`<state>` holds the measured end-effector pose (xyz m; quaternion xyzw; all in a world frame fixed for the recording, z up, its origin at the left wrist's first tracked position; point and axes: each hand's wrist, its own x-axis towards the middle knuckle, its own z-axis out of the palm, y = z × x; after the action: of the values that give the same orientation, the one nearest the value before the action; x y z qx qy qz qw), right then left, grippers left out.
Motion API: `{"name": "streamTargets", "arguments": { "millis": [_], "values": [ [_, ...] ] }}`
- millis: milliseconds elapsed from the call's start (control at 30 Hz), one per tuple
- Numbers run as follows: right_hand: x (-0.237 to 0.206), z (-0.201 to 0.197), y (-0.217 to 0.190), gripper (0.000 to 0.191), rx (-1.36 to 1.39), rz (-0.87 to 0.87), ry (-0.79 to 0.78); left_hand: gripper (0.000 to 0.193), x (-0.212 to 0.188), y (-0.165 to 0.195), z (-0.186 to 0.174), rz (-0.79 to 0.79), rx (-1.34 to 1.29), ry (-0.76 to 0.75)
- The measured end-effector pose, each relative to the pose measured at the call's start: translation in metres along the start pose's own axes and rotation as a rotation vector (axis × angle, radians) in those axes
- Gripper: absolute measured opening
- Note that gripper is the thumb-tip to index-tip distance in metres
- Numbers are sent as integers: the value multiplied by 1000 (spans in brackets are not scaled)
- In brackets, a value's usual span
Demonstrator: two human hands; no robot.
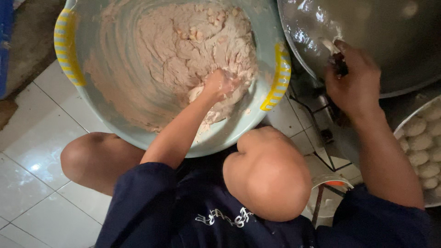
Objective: The person sits on the floor with a large basin of meat paste and scoops portions with a spoon, shaping each portion into a ball by hand and dropping the balls into a pot of water. They occasionally add diced pieces from a blue tray into the paste and mix it before continuing to form balls.
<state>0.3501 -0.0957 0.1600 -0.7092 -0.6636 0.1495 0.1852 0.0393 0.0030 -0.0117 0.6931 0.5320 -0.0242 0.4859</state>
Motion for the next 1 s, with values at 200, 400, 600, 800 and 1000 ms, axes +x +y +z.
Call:
{"name": "streamTargets", "arguments": {
  "millis": [200, 400, 600, 800, 1000],
  "values": [
    [0, 10, -39, 29, 261, 132, -20, 49, -3, 2, 13, 202, -283, 101],
    [-2, 8, -66, 25, 466, 146, -34, 27, -40, 44, -9, 176, -727, 109],
    [-3, 5, -81, 22, 554, 247, -102, 32, -53, 75, -30, 362, -779, 154],
    [0, 7, -84, 17, 825, 444, -281, 20, -66, 82, -27, 319, -508, 330],
    [-4, 15, -104, 42, 568, 302, -319, 24, -68, 93, -23, 353, -349, 412]
  ]
}}
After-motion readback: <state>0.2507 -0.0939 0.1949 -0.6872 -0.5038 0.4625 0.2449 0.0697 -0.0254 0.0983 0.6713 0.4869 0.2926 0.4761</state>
